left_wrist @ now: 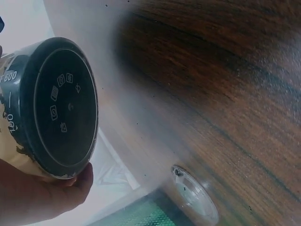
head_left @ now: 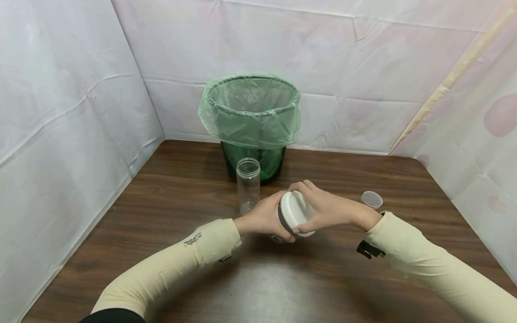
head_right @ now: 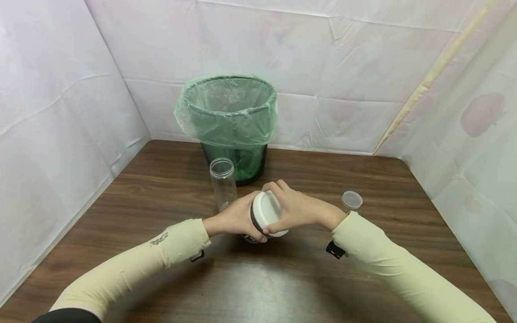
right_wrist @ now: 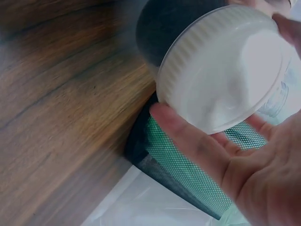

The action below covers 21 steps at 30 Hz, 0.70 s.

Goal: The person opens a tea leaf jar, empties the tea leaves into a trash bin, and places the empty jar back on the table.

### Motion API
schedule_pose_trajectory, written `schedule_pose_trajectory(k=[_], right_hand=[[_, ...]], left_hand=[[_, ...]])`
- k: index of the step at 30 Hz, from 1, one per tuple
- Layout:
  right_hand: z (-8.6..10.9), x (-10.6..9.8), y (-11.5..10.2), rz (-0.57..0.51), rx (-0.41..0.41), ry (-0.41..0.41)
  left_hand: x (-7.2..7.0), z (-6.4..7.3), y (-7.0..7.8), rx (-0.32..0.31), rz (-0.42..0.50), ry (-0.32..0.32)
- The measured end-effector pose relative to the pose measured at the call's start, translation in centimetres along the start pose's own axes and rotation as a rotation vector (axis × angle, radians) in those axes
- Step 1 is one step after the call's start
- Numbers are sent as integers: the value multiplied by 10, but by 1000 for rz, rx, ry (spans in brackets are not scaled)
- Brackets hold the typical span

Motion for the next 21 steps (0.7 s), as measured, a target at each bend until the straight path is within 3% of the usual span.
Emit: schedule_pose_trajectory(k=[7,10,12,17,19,21], right_hand=[[-1,2,0,61,-258,19],[0,2,0,42,-271,40],[1,1,1,6,-163,54],[2,0,1,-17,286,19],[2,1,0,0,367,-38],[2,3,-2,2,381,-83]], left_hand=[[0,1,-1,19,-13,-13],[-1,1,-2,7,-1,4],[-2,1,-2,1,12,15],[0,0,-1,7,22,4],[1,0,0,11,14,-4],[2,0,1,16,-1,-7]])
Point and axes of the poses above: each hand's wrist, its own z-axis away from the middle knuckle, its own x-axis out of the palm, y = z × x, the point moved 3 cm from there along -z, towards the middle knuckle
